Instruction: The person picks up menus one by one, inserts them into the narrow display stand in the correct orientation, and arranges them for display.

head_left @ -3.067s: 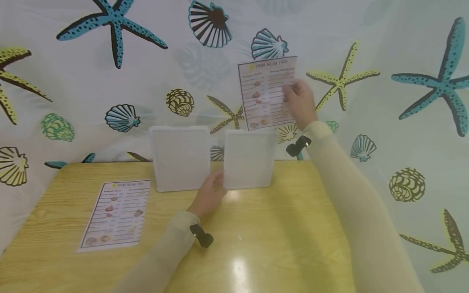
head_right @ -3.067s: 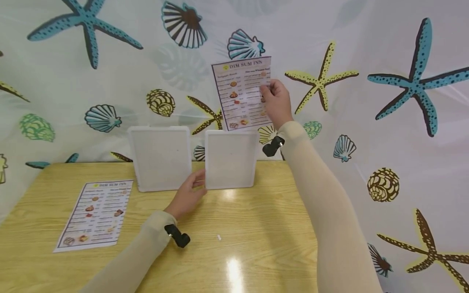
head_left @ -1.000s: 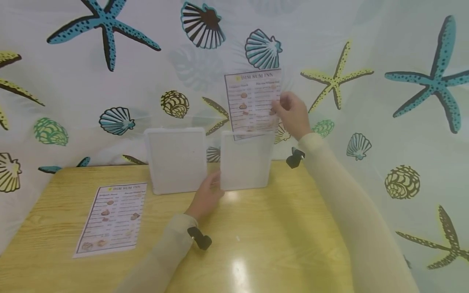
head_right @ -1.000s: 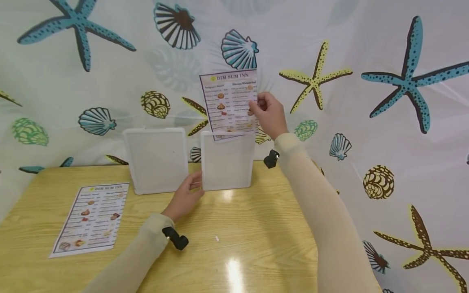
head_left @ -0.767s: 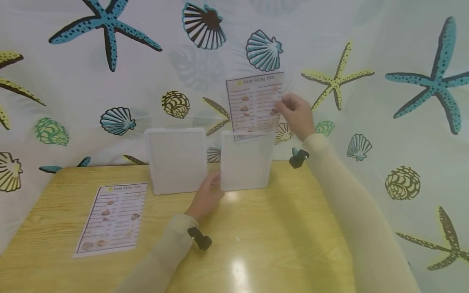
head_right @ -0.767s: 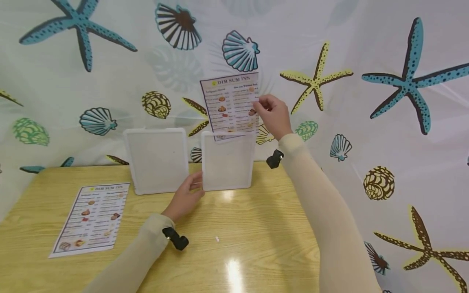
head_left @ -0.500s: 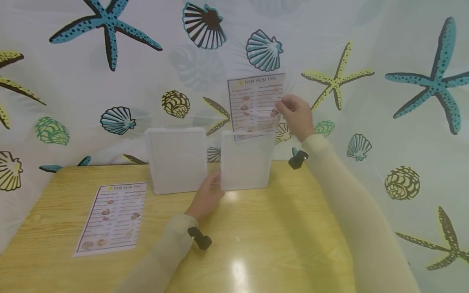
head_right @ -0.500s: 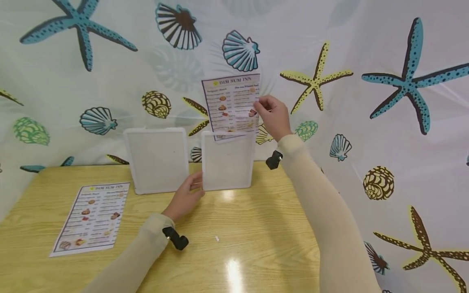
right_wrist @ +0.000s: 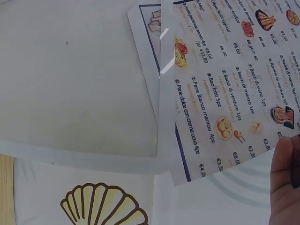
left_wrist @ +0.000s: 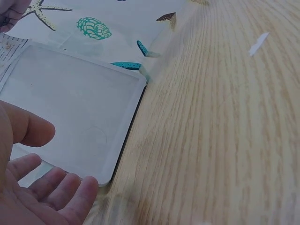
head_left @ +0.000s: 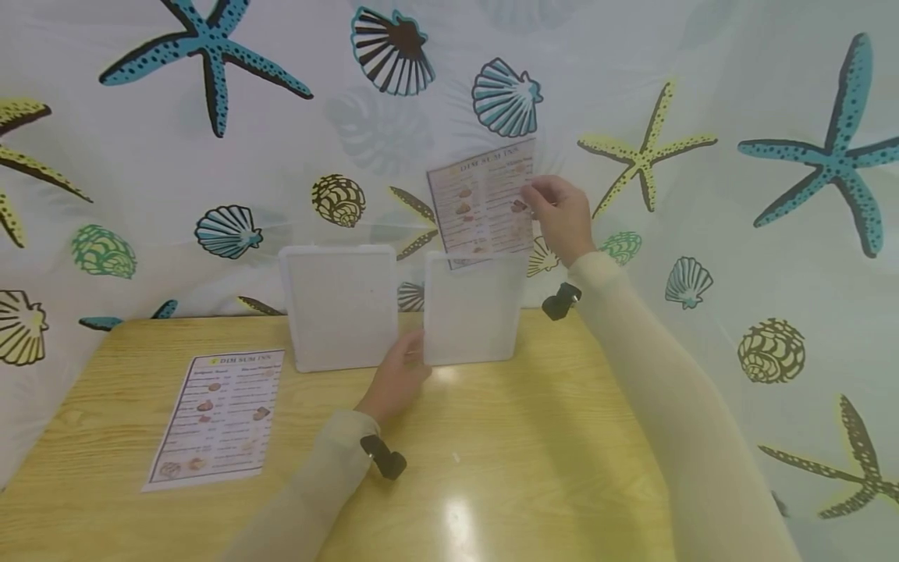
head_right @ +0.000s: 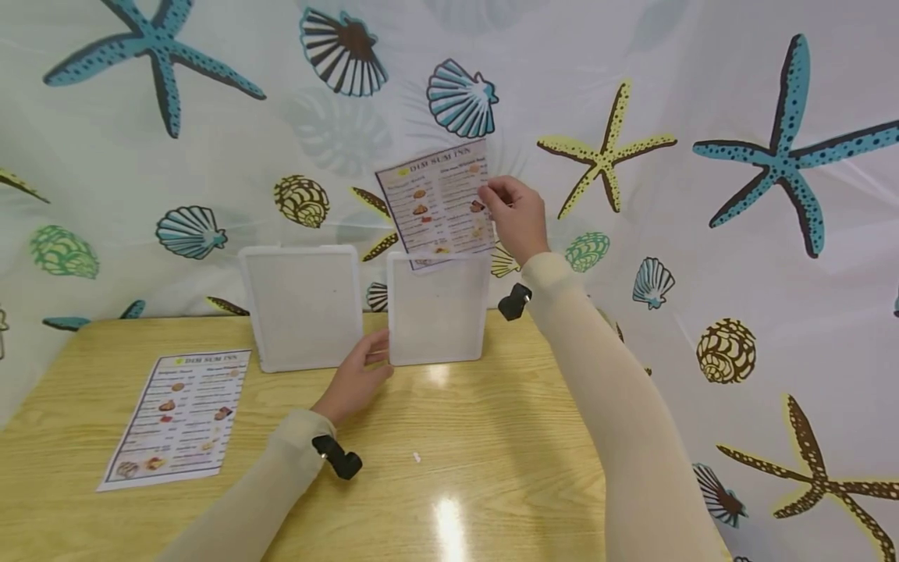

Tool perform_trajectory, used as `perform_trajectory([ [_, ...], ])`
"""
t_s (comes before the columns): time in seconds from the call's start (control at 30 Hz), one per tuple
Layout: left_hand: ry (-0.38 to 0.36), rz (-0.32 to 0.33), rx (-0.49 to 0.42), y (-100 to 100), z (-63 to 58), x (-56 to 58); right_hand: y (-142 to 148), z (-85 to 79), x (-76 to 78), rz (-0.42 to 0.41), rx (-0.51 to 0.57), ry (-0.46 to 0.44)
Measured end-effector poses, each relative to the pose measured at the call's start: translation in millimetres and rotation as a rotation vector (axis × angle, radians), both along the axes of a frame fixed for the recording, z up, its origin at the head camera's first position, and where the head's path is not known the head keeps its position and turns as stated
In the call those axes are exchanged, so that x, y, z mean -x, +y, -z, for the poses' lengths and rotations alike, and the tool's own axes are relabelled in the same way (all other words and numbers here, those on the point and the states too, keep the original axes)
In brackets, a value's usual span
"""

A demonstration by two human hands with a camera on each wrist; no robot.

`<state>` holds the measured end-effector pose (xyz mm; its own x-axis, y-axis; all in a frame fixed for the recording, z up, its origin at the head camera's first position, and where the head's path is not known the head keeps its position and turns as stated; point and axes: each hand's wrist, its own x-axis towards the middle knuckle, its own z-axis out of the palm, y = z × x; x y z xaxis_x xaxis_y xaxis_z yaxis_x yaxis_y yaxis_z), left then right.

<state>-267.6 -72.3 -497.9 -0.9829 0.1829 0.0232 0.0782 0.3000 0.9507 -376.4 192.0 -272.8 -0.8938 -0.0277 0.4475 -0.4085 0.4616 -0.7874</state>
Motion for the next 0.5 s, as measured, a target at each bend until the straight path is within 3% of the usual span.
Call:
perform_trajectory([
  [0.33, -0.013, -0.008, -0.009, 2.2, -1.7, -2.2, 4.6, 1.2, 5.0, -0.011, 0.066, -0.014],
  [0.5, -0.007, -0.003, -0.014, 1.7, -1.2, -1.7, 3.4, 1.5, 3.4, -0.004, 0.046, -0.024],
])
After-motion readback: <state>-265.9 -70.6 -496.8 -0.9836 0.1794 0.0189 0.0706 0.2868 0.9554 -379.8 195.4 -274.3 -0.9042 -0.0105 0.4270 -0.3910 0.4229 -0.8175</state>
